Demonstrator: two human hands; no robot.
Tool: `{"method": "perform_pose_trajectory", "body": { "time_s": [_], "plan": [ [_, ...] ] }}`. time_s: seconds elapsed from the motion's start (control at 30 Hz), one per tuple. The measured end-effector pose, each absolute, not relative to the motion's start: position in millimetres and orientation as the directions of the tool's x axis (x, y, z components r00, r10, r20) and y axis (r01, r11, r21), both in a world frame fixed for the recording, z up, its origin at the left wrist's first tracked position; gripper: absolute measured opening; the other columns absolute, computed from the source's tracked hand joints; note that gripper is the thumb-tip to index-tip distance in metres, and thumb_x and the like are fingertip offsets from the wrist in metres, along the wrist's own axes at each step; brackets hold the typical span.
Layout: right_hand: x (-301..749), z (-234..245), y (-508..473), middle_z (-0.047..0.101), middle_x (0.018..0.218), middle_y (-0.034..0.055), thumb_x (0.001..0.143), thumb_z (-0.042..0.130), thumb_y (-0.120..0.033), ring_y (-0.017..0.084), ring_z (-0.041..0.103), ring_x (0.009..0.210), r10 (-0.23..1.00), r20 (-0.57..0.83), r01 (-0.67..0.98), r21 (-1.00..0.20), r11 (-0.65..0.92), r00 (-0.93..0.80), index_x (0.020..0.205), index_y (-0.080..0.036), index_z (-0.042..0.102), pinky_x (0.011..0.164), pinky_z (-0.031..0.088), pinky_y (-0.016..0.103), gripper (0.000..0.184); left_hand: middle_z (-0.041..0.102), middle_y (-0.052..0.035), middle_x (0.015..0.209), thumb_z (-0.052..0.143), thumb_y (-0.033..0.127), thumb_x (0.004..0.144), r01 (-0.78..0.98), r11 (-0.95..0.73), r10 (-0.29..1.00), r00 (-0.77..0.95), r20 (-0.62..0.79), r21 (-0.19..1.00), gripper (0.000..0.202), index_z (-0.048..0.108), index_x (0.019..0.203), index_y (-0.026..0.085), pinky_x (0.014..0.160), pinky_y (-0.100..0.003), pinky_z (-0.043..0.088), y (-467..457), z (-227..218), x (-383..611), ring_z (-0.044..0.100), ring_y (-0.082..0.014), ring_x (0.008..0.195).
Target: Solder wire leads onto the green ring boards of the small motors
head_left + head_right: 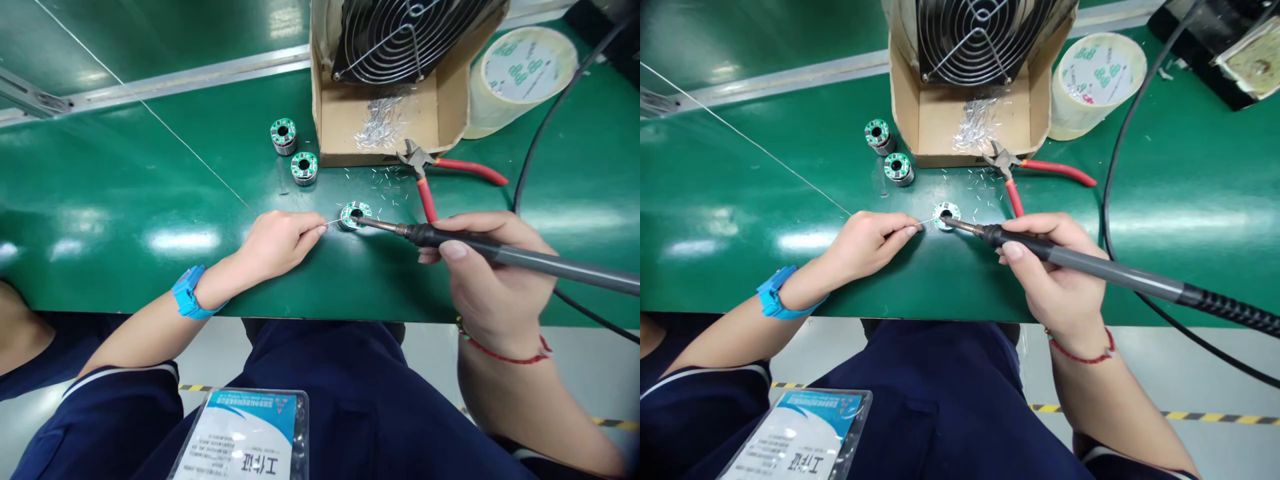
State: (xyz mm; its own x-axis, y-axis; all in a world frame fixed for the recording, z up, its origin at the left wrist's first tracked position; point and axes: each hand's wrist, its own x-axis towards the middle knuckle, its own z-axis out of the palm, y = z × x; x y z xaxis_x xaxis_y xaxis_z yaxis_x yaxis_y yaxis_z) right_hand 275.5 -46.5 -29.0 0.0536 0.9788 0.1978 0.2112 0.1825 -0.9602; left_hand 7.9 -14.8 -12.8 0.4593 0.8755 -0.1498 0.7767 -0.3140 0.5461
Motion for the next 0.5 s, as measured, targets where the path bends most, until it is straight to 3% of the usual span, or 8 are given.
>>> {"method": "perform_pose_trajectory", "body": {
  "time_s": [0.13, 0.23, 0.3, 0.4, 0.5],
  "plan": [
    [280.6, -27.7, -40.9, 0.071, 0.075, 0.0017, 0.084, 0.075, -0.029, 0.011, 0.067, 0.059, 0.974, 0.228, 0.264, -0.939, 0.218, 0.007, 0.099, -0.020, 0.076, 0.052, 0.054, 0.024, 0.018, 0.080, -0.0032, 0.098, 0.048, 0.029, 0.101, 0.781, -0.317, 0.874, 0.461, -0.154, 0.538, 0.028, 0.075, 0.104, 0.021, 0.072, -0.031, 0.047, -12.2, -12.4, 14.7, 0.073, -0.0199, 0.083],
    [281.8, -25.6, -38.3, 0.072, 0.074, 0.0019, 0.085, 0.075, -0.028, 0.011, 0.067, 0.059, 0.969, 0.247, 0.267, -0.933, 0.242, -0.016, 0.100, -0.019, 0.076, 0.052, 0.053, 0.024, 0.017, 0.077, -0.0008, 0.089, 0.050, 0.025, 0.100, 0.721, -0.285, 0.886, 0.450, -0.114, 0.631, 0.024, 0.073, 0.099, 0.020, 0.071, -0.029, 0.047, -6.3, -10.9, 17.0, 0.068, -0.0155, 0.077],
    [281.3, -22.6, -37.3, 0.072, 0.074, 0.0021, 0.084, 0.076, -0.026, 0.011, 0.068, 0.060, 0.967, 0.255, 0.268, -0.930, 0.250, -0.020, 0.100, -0.019, 0.076, 0.052, 0.053, 0.023, 0.017, 0.071, 0.0013, 0.082, 0.055, 0.020, 0.096, 0.662, -0.234, 0.903, 0.419, -0.092, 0.712, 0.020, 0.070, 0.109, 0.021, 0.067, -0.027, 0.046, -1.5, -10.9, 18.2, 0.062, -0.0119, 0.068],
    [278.6, -15.3, -35.8, 0.072, 0.075, 0.0021, 0.084, 0.076, -0.025, 0.011, 0.068, 0.060, 0.970, 0.242, 0.290, -0.927, 0.237, -0.017, 0.100, -0.019, 0.077, 0.052, 0.053, 0.023, 0.017, 0.067, 0.0019, 0.087, 0.067, 0.016, 0.088, 0.583, -0.210, 0.891, 0.444, -0.092, 0.785, 0.046, 0.059, 0.133, 0.024, 0.066, -0.026, 0.048, 3.9, -14.0, 22.6, 0.059, -0.0106, 0.067],
    [274.3, -6.0, -33.8, 0.072, 0.073, 0.0016, 0.083, 0.076, -0.023, 0.011, 0.067, 0.060, 0.967, 0.251, 0.338, -0.909, 0.246, -0.029, 0.099, -0.019, 0.076, 0.051, 0.052, 0.023, 0.016, 0.066, 0.0008, 0.090, 0.069, 0.013, 0.087, 0.562, -0.234, 0.870, 0.486, -0.088, 0.793, 0.046, 0.061, 0.131, 0.024, 0.073, -0.028, 0.051, 4.9, -20.2, 28.9, 0.065, -0.0142, 0.081]
  ]
}}
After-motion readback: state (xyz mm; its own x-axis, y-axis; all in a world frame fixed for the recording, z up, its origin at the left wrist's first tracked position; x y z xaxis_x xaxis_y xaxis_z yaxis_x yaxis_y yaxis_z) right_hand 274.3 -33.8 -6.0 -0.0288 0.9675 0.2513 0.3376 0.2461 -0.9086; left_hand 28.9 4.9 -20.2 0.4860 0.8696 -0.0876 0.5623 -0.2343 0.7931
